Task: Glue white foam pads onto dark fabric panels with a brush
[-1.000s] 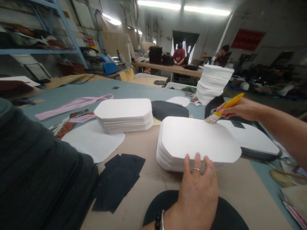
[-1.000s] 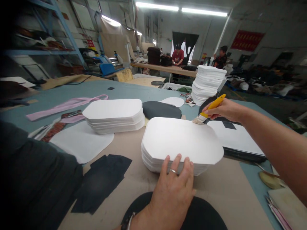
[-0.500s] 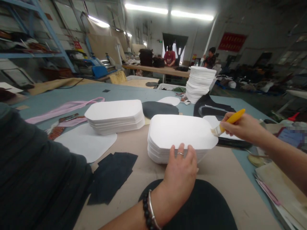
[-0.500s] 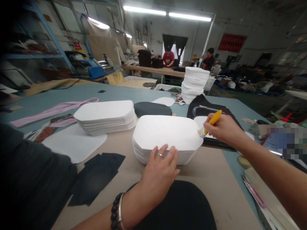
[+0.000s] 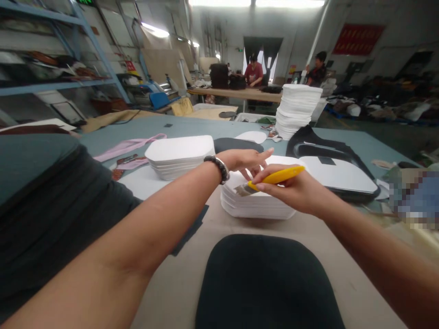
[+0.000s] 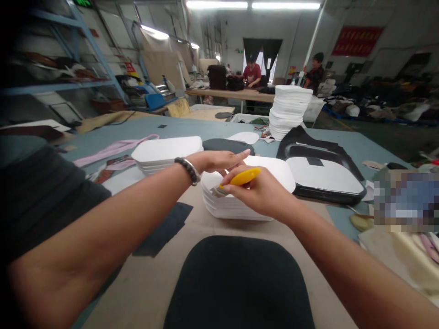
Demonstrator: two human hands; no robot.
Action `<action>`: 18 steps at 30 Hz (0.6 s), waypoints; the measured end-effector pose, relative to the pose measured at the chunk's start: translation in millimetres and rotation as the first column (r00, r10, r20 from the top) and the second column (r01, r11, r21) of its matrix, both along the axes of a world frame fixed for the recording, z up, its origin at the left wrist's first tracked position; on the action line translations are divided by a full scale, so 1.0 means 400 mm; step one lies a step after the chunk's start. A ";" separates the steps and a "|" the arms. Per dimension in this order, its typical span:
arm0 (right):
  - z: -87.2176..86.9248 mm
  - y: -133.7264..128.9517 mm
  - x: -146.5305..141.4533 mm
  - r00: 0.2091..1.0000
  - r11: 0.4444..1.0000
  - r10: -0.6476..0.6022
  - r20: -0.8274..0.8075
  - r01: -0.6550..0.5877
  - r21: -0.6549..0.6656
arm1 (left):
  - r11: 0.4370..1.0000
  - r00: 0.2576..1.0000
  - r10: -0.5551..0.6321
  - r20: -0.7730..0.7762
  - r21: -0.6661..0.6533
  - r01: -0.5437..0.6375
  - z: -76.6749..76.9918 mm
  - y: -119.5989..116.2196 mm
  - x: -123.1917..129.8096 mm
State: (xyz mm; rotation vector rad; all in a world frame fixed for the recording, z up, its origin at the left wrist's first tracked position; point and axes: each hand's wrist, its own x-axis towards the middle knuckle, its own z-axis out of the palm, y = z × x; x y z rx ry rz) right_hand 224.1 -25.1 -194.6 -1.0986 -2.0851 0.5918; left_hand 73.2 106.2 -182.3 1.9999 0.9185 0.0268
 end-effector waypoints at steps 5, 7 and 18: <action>-0.038 0.044 0.044 0.999 0.988 0.034 -0.010 -0.035 -0.147 | 1.000 1.000 -0.007 -0.010 0.005 0.007 -0.010 -0.012 0.011; -0.032 0.030 0.133 1.000 0.972 -0.008 0.020 0.013 -0.235 | 0.998 0.999 -0.035 -0.041 0.041 0.036 -0.007 -0.024 0.014; 0.025 0.059 0.536 0.933 0.868 -0.361 -0.010 0.332 -0.369 | 0.643 0.925 -0.114 -0.363 0.683 0.347 -0.050 -0.134 0.073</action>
